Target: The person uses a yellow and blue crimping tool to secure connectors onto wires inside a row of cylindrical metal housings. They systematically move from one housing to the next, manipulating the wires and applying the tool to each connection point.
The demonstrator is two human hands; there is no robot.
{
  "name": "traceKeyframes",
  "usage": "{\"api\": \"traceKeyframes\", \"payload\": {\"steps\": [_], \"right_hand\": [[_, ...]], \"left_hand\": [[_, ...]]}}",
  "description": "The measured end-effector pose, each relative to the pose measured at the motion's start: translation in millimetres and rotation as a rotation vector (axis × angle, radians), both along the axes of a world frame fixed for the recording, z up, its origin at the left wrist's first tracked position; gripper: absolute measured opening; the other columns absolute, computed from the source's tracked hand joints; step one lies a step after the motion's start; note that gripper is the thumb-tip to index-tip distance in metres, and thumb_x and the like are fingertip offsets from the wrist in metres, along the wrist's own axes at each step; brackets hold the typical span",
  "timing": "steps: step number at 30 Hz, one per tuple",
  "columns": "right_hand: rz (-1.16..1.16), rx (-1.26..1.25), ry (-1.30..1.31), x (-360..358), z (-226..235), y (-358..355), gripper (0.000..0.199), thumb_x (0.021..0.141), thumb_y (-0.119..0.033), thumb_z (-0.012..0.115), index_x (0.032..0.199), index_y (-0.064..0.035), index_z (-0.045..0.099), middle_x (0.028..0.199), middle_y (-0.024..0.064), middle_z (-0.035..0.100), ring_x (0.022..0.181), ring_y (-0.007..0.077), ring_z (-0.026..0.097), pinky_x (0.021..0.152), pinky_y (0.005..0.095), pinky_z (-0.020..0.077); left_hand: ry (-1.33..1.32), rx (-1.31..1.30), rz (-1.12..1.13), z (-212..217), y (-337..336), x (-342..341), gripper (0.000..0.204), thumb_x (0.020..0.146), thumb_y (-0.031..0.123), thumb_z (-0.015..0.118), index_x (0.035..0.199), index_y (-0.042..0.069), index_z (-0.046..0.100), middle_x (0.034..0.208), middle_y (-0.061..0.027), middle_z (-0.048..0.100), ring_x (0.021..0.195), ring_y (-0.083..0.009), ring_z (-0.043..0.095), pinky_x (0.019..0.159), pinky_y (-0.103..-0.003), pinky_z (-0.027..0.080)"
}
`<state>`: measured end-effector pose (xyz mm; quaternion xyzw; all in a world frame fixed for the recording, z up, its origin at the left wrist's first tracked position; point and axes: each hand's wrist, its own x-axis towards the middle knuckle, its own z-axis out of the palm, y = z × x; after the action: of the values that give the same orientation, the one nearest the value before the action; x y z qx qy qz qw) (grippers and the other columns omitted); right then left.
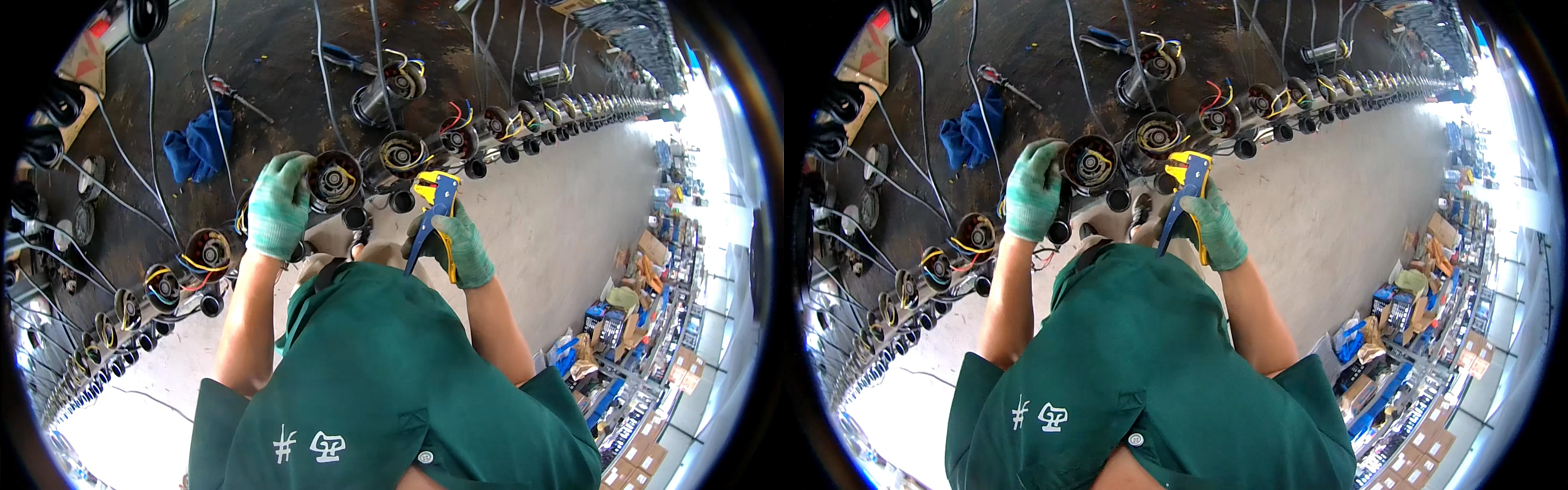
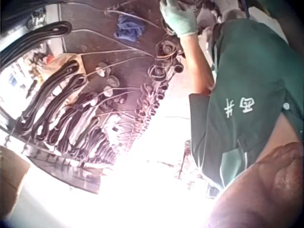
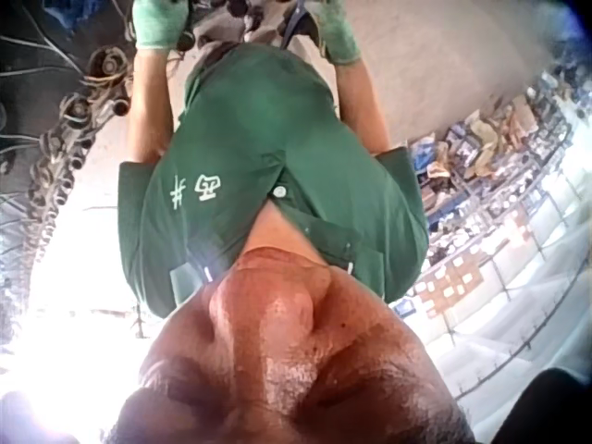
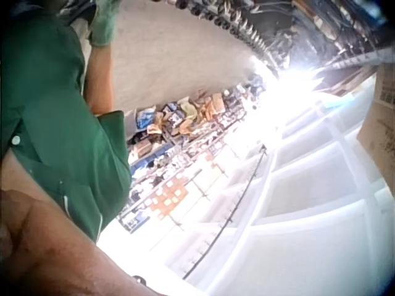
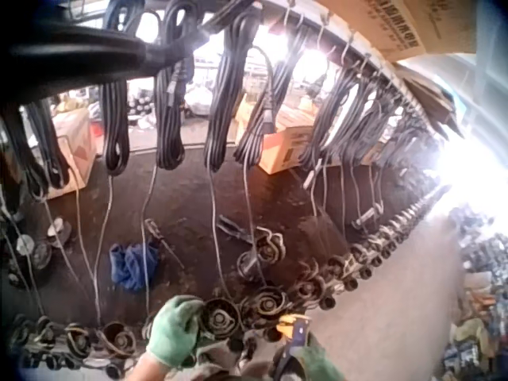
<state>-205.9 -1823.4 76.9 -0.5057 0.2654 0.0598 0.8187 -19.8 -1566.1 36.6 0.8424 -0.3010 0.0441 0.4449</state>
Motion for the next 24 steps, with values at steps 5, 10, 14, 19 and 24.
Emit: {"api": "traceKeyframes", "payload": {"steps": [5, 10, 14, 19, 24], "right_hand": [[0.107, 0.026, -0.077, 23.5, 3.9, -7.0, 0.066, 0.098, -0.024, 0.066, 0.155, -0.0065, 0.037, 0.107, 0.0197, 0.072, 0.089, 0.0348, 0.076, 0.079, 0.05, 0.0649], [0.179, 0.019, -0.129, 45.2, 4.4, -23.9, 0.065, 0.099, -0.021, 0.066, 0.156, -0.0076, 0.039, 0.108, 0.0178, 0.07, 0.089, 0.0303, 0.076, 0.079, 0.0469, 0.0659], [0.249, 0.014, -0.122, 55.7, 13.6, -44.0, 0.065, 0.098, -0.023, 0.066, 0.155, -0.0077, 0.04, 0.107, 0.0164, 0.069, 0.088, 0.0294, 0.076, 0.08, 0.0451, 0.0657], [0.319, 0.089, -0.149, 63.4, 7.4, -70.2, 0.066, 0.097, -0.024, 0.067, 0.155, -0.0081, 0.04, 0.106, 0.0158, 0.07, 0.087, 0.0293, 0.076, 0.079, 0.0441, 0.066], [0.382, 0.127, -0.174, 68.7, -8.6, -90.3, 0.066, 0.097, -0.023, 0.066, 0.155, -0.0069, 0.039, 0.105, 0.016, 0.07, 0.087, 0.0294, 0.076, 0.076, 0.043, 0.0664]], "left_hand": [[-0.035, 0.44, -0.01, 6.8, -15.4, 7.4, 0.022, 0.086, 0.02, 0.081, 0.104, 0.008, 0.08, 0.127, -0.0125, 0.071, 0.115, -0.0382, 0.066, 0.098, -0.048, 0.056], [0.085, 0.892, -0.026, 29.3, -42.4, 15.7, 0.034, 0.085, 0.022, 0.081, 0.117, 0.011, 0.076, 0.133, -0.0142, 0.07, 0.123, -0.0366, 0.066, 0.1, -0.046, 0.056], [0.255, 1.124, -0.066, 37.0, -63.1, 26.4, 0.041, 0.087, 0.025, 0.079, 0.125, 0.012, 0.072, 0.13, -0.0144, 0.072, 0.121, -0.0347, 0.069, 0.099, -0.046, 0.058], [0.232, 1.204, 0.023, 40.7, -71.9, 18.3, 0.025, 0.095, 0.016, 0.068, 0.119, 0.014, 0.075, 0.121, -0.0128, 0.077, 0.113, -0.0318, 0.075, 0.094, -0.047, 0.058], [0.129, 1.231, 0.242, 22.6, -73.4, -9.4, 0.026, 0.092, 0.028, 0.074, 0.114, 0.017, 0.074, 0.112, -0.0092, 0.078, 0.113, -0.0301, 0.072, 0.094, -0.051, 0.052]]}}
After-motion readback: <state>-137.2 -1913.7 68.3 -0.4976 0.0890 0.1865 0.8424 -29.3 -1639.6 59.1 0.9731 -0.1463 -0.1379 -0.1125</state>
